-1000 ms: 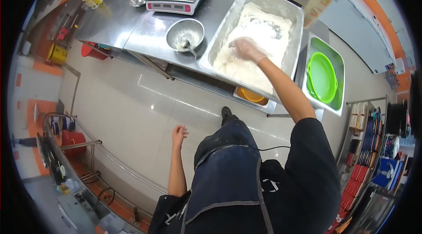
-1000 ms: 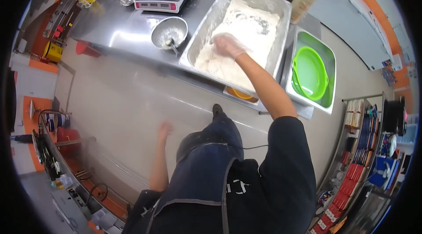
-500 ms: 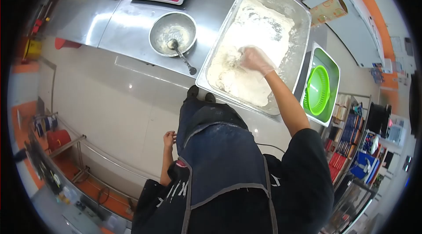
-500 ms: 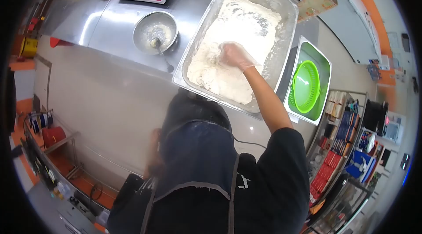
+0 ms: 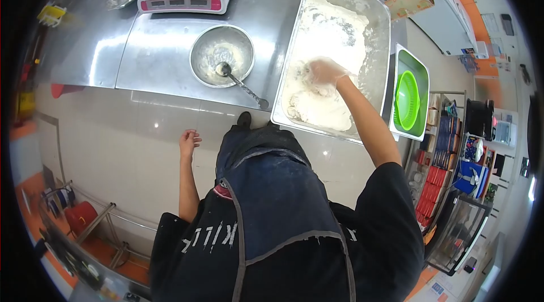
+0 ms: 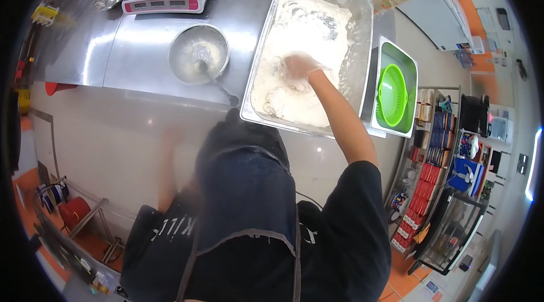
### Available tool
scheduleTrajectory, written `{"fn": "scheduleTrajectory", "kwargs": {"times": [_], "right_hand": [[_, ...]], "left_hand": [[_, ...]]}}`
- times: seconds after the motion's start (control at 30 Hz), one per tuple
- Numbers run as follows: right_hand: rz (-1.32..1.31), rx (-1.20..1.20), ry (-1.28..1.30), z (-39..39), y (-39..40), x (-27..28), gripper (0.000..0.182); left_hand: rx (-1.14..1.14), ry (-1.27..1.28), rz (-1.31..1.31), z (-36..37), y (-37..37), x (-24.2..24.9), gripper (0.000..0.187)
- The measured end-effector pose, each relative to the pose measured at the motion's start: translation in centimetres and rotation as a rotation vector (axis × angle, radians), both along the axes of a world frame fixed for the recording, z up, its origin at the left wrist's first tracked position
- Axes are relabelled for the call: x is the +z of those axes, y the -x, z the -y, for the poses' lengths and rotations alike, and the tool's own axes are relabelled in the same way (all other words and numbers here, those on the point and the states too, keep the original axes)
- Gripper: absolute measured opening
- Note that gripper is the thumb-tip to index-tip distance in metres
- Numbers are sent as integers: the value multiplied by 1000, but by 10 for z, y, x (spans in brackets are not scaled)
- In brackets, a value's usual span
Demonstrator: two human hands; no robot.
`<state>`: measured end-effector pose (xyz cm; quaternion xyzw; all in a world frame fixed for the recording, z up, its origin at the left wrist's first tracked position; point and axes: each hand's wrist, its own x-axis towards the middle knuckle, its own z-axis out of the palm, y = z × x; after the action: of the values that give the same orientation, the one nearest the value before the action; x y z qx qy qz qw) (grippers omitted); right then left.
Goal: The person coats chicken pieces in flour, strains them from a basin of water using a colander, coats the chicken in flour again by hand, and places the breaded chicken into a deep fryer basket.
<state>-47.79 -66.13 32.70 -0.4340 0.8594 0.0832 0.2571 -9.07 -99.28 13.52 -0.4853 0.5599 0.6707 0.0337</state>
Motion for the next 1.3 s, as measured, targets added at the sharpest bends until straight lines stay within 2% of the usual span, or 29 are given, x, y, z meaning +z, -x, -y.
{"fn": "scheduleTrajectory", "kwargs": {"times": [0.07,0.17,0.27,0.3,0.4,0.43,0.5,0.53,0.63,0.73,0.8,0.93,0.97,1.0,1.07,1.13,1.17,1.2,1.23,1.3], "right_hand": [[30,-17,-81,10,-6,-9,35],[43,-51,-240,25,-14,26,32],[-55,-249,197,-15,7,51,30],[-79,-350,202,-32,18,49,30],[-42,-368,225,-55,17,70,28],[-104,-456,348,-57,11,79,29],[-251,-458,331,-46,-2,96,28],[-316,-463,326,-43,-9,98,28],[-467,-566,444,-76,19,53,36],[-597,-552,182,-65,-1,70,23],[-619,-525,220,-67,-2,90,24],[-559,-444,276,-68,-7,109,22],[-519,-504,216,-62,-14,126,23],[-536,-517,258,-67,-12,127,23],[-562,-539,340,-76,-6,124,24],[-585,-606,233,-63,-7,129,27],[-591,-641,177,-59,-9,130,34],[-646,-629,417,-69,-1,110,29],[-700,-605,655,-88,17,74,25],[-703,-567,684,-110,24,79,24]], "left_hand": [[-24,20,-22,7,1,3,17],[-56,36,-23,14,7,12,18],[-128,119,-31,13,16,48,19],[-160,159,-40,14,20,60,20],[-207,151,-70,23,29,71,22],[-305,231,-83,23,40,90,22],[-484,393,-107,14,63,154,22],[-543,391,-153,12,72,181,22],[-701,359,-335,3,112,248,20],[-813,409,-576,-12,157,304,21],[-851,544,-775,-28,192,335,20],[-879,624,-1116,-72,263,388,21],[-870,639,-1232,-86,276,401,22],[-858,652,-1349,-101,289,410,23],[-809,462,-1393,-140,315,420,22],[-594,422,-1585,-207,348,396,27],[-833,534,-1550,-246,360,369,30],[-1069,642,-1504,-272,365,350,33],[-968,512,-1567,-275,364,353,34],[-761,263,-1688,-274,376,372,36]]}}
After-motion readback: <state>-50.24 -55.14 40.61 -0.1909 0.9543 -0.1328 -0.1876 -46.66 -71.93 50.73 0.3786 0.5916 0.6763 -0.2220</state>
